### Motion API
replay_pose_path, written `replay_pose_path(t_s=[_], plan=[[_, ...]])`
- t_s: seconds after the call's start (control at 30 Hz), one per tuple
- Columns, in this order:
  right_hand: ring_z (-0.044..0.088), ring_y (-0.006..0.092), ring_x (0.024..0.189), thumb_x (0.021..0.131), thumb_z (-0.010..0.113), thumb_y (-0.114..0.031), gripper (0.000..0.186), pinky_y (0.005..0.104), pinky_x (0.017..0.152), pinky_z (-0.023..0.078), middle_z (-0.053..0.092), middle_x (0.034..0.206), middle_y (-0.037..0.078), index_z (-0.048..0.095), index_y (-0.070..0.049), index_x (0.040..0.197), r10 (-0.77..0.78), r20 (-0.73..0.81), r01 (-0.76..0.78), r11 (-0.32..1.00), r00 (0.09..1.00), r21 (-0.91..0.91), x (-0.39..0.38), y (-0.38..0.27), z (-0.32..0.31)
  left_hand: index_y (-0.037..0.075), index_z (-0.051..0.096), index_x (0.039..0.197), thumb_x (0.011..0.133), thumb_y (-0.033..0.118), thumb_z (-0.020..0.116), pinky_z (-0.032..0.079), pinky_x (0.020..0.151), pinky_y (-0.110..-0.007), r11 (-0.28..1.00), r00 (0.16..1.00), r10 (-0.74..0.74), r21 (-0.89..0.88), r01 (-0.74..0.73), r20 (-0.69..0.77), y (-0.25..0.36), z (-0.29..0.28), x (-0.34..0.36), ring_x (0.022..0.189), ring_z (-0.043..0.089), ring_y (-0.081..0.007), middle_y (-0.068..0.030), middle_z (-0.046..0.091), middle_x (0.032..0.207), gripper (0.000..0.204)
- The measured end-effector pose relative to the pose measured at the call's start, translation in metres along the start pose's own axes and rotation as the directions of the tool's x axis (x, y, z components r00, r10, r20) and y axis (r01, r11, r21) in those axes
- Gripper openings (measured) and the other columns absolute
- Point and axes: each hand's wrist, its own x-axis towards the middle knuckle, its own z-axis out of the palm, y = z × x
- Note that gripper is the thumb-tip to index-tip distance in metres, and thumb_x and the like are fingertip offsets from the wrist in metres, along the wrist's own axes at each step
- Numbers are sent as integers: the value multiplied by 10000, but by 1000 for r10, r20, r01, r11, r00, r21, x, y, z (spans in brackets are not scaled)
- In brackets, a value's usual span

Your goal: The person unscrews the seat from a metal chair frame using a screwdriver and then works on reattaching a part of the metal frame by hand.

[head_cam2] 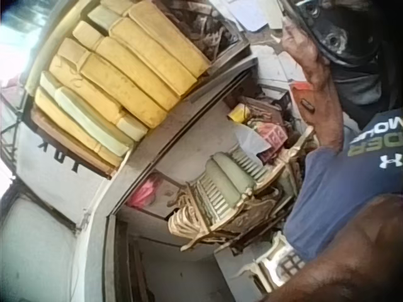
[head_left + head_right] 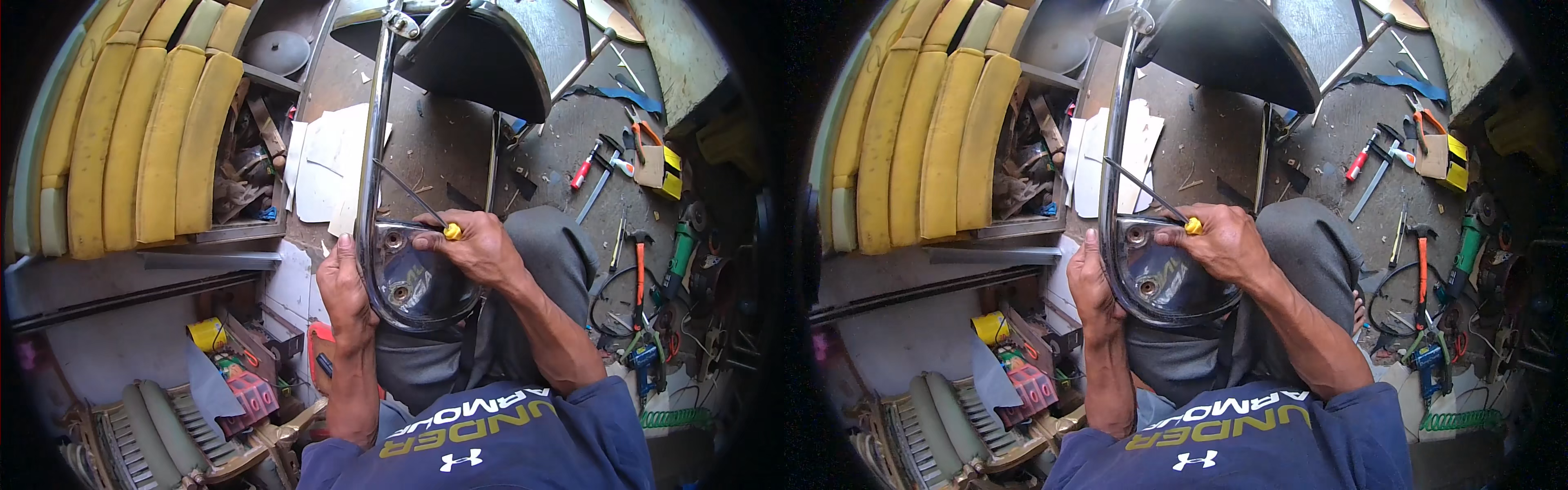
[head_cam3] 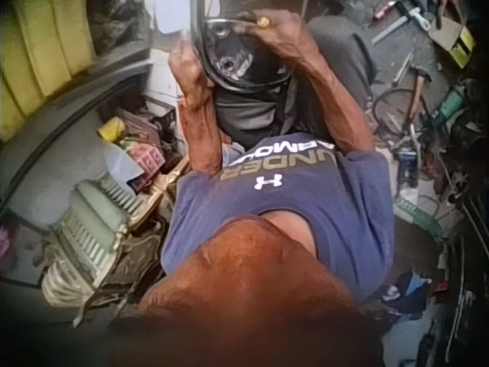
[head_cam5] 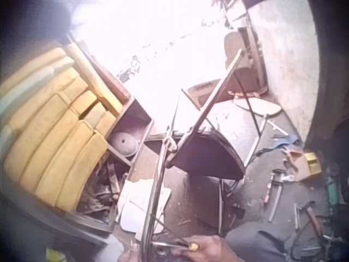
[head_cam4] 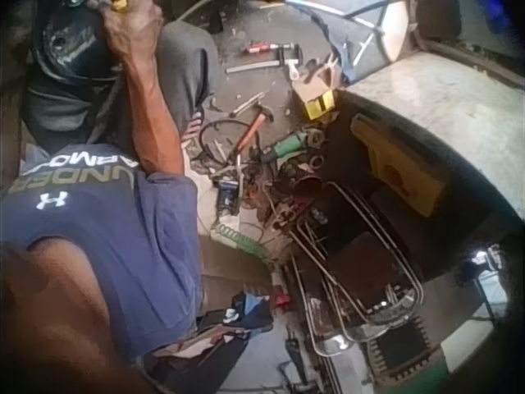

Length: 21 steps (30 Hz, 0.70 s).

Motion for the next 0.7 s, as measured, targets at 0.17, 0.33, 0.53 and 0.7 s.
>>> replay_pose_path(t_s=[0.17, 0.33, 0.53, 0.7], plan=[[739, 227, 863, 874, 797, -367, 387, 355, 770, 554, 767, 967, 147, 774, -95, 1149, 20, 20, -20, 1000, 1000, -6, 1, 2, 0, -90, 638, 1086, 1119, 255, 403, 641, 755, -352, 999, 1000, -10, -41, 11, 26, 2, 3, 0, 801, 742, -239, -191, 729, 958, 419], [743, 251, 864, 874, 796, -377, 386, 362, 768, 556, 765, 957, 156, 777, -100, 1142, -22, 8, 22, 999, 1000, -48, 2, -1, -1, -83, 640, 1093, 1120, 251, 396, 637, 790, -353, 996, 997, -47, -79, 51, 58, 8, 8, -2, 833, 742, -231, -196, 727, 984, 415], [747, 269, 850, 868, 799, -391, 370, 367, 750, 558, 759, 945, 167, 790, -98, 1095, -29, -43, 26, 997, 999, -68, 1, -5, 2, -67, 645, 1106, 1107, 241, 416, 622, 803, -356, 997, 997, -60, -47, 63, 56, 6, 1, 0, 844, 737, -236, -187, 727, 1000, 384], [739, 267, 801, 858, 806, -402, 386, 372, 714, 551, 755, 911, 163, 791, -77, 1065, -30, -28, 29, 998, 999, -48, 2, 0, 1, -69, 634, 1160, 1027, 226, 590, 542, 797, -261, 998, 997, 54, 16, -55, 58, 8, 8, -18, 855, 677, -137, -98, 710, 995, 327]])
